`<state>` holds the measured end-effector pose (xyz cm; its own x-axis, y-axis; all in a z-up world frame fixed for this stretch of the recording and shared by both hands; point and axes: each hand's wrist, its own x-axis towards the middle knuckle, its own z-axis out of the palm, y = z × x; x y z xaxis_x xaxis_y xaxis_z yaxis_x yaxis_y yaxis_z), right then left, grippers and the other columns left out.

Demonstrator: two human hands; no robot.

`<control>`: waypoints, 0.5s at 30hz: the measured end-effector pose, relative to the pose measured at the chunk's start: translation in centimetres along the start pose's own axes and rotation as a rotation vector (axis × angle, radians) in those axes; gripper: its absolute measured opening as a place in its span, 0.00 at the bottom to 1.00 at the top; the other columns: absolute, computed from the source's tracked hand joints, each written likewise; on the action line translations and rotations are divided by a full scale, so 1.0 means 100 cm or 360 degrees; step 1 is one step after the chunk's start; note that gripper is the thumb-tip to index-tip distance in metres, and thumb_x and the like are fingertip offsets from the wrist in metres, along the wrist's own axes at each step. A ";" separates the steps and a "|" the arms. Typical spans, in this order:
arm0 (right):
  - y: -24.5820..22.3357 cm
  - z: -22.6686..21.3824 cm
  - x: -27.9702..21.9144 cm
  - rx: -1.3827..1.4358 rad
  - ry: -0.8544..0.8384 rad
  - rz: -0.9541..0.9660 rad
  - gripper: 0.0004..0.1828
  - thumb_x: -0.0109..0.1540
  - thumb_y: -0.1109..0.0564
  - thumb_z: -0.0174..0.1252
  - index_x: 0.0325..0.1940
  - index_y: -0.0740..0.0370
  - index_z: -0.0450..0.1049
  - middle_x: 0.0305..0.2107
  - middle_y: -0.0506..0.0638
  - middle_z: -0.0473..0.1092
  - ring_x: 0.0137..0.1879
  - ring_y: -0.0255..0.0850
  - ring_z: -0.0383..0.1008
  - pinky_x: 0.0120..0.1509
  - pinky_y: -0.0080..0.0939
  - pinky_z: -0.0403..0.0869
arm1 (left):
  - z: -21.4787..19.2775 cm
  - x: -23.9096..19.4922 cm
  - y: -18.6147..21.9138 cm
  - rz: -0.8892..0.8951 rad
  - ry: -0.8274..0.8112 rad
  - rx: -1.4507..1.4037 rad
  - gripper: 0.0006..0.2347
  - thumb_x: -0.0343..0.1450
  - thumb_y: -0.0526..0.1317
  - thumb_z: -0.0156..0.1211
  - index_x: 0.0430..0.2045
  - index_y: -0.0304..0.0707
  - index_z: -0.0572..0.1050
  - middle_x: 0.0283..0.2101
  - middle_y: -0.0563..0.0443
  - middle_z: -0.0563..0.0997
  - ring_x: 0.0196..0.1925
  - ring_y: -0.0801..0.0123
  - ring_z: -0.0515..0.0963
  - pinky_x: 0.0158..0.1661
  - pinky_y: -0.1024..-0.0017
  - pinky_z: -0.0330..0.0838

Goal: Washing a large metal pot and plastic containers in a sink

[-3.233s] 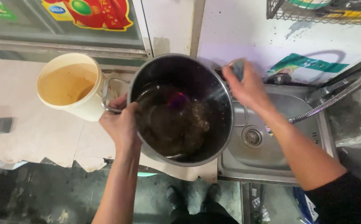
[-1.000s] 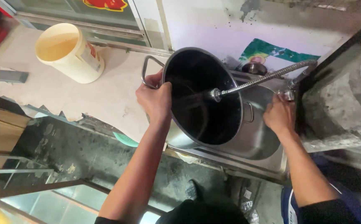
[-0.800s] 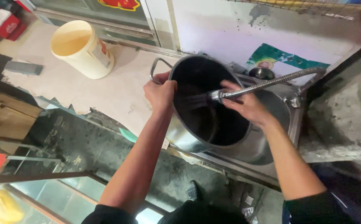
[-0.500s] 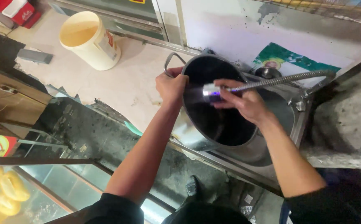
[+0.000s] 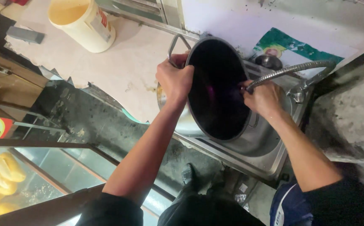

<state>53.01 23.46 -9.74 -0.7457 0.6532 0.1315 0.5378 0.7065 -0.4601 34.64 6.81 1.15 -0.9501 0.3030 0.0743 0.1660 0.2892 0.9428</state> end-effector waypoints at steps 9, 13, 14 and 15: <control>0.003 -0.017 -0.020 0.0963 -0.1055 0.0092 0.20 0.59 0.50 0.68 0.52 0.60 0.82 0.31 0.55 0.82 0.32 0.39 0.80 0.37 0.41 0.78 | 0.006 -0.023 -0.021 0.0427 -0.0012 -0.0487 0.13 0.61 0.23 0.56 0.37 0.24 0.83 0.47 0.39 0.86 0.56 0.64 0.84 0.58 0.72 0.75; -0.021 -0.021 -0.024 0.1288 -0.1214 0.0278 0.21 0.59 0.55 0.65 0.56 0.62 0.80 0.38 0.53 0.81 0.37 0.39 0.82 0.41 0.39 0.81 | 0.015 -0.026 -0.039 0.0384 0.0021 -0.0605 0.13 0.62 0.22 0.56 0.38 0.21 0.81 0.49 0.38 0.85 0.58 0.60 0.83 0.61 0.69 0.74; -0.026 -0.022 -0.024 0.1449 -0.1198 0.0262 0.22 0.60 0.56 0.64 0.58 0.62 0.79 0.40 0.55 0.81 0.38 0.41 0.81 0.42 0.42 0.82 | 0.017 -0.027 -0.042 0.0384 0.0047 -0.0608 0.13 0.62 0.22 0.56 0.38 0.20 0.81 0.49 0.37 0.85 0.57 0.60 0.84 0.61 0.69 0.74; -0.032 -0.019 -0.021 0.1448 -0.1197 0.0256 0.22 0.60 0.56 0.64 0.58 0.62 0.79 0.40 0.55 0.81 0.38 0.41 0.81 0.42 0.42 0.82 | 0.019 -0.028 -0.045 0.0389 0.0051 -0.0609 0.13 0.62 0.22 0.56 0.38 0.20 0.81 0.49 0.37 0.85 0.57 0.60 0.84 0.61 0.69 0.74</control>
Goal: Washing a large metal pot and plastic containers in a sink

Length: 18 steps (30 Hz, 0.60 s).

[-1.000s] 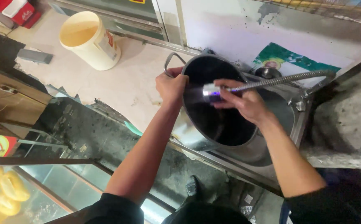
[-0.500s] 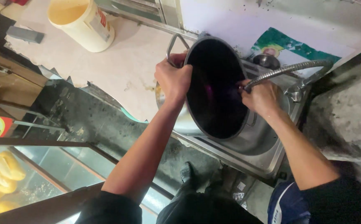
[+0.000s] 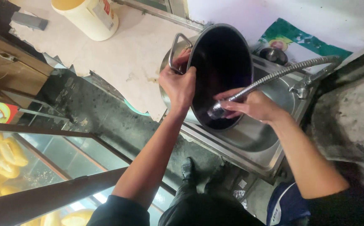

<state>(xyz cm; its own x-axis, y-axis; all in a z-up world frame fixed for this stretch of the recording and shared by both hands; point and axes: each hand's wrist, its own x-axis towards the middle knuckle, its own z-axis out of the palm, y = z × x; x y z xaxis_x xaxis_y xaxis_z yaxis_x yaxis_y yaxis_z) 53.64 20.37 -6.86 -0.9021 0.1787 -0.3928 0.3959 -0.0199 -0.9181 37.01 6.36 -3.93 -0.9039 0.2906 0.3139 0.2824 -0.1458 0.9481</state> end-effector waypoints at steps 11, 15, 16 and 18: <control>-0.020 -0.008 0.088 -0.0154 0.1251 -0.1439 0.13 0.70 0.60 0.60 0.59 0.66 0.76 0.53 0.56 0.77 0.56 0.44 0.78 0.61 0.46 0.77 | -0.011 -0.005 -0.008 -0.0172 0.0140 -0.0151 0.11 0.62 0.22 0.58 0.36 0.21 0.80 0.49 0.37 0.85 0.55 0.59 0.84 0.59 0.68 0.74; 0.019 -0.019 0.041 -0.1136 0.1406 -0.0917 0.10 0.65 0.61 0.65 0.51 0.60 0.80 0.43 0.59 0.78 0.48 0.56 0.79 0.52 0.50 0.76 | -0.008 -0.007 -0.003 -0.0154 0.0176 -0.0085 0.11 0.62 0.22 0.58 0.36 0.21 0.79 0.49 0.37 0.85 0.57 0.59 0.83 0.61 0.68 0.72; 0.027 -0.009 0.027 -0.1186 0.1222 -0.0488 0.12 0.64 0.59 0.65 0.51 0.57 0.81 0.40 0.58 0.79 0.45 0.54 0.80 0.51 0.49 0.76 | -0.006 -0.009 -0.002 -0.0090 0.0133 -0.0131 0.11 0.62 0.21 0.57 0.36 0.21 0.79 0.49 0.37 0.85 0.59 0.59 0.82 0.63 0.67 0.71; 0.028 0.000 0.012 -0.1222 0.1026 -0.0052 0.13 0.63 0.57 0.66 0.52 0.55 0.82 0.38 0.57 0.80 0.43 0.52 0.80 0.49 0.49 0.75 | -0.005 -0.012 0.000 -0.0036 0.0087 -0.0177 0.12 0.62 0.20 0.56 0.37 0.20 0.79 0.50 0.36 0.84 0.62 0.58 0.81 0.64 0.66 0.70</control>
<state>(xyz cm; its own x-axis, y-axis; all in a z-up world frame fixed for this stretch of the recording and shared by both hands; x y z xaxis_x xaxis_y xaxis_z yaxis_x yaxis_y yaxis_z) 53.65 20.51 -9.86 -0.7392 0.6712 -0.0559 0.5815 0.5941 -0.5558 37.94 5.52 -4.38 -0.9266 0.2437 0.2864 0.2270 -0.2448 0.9426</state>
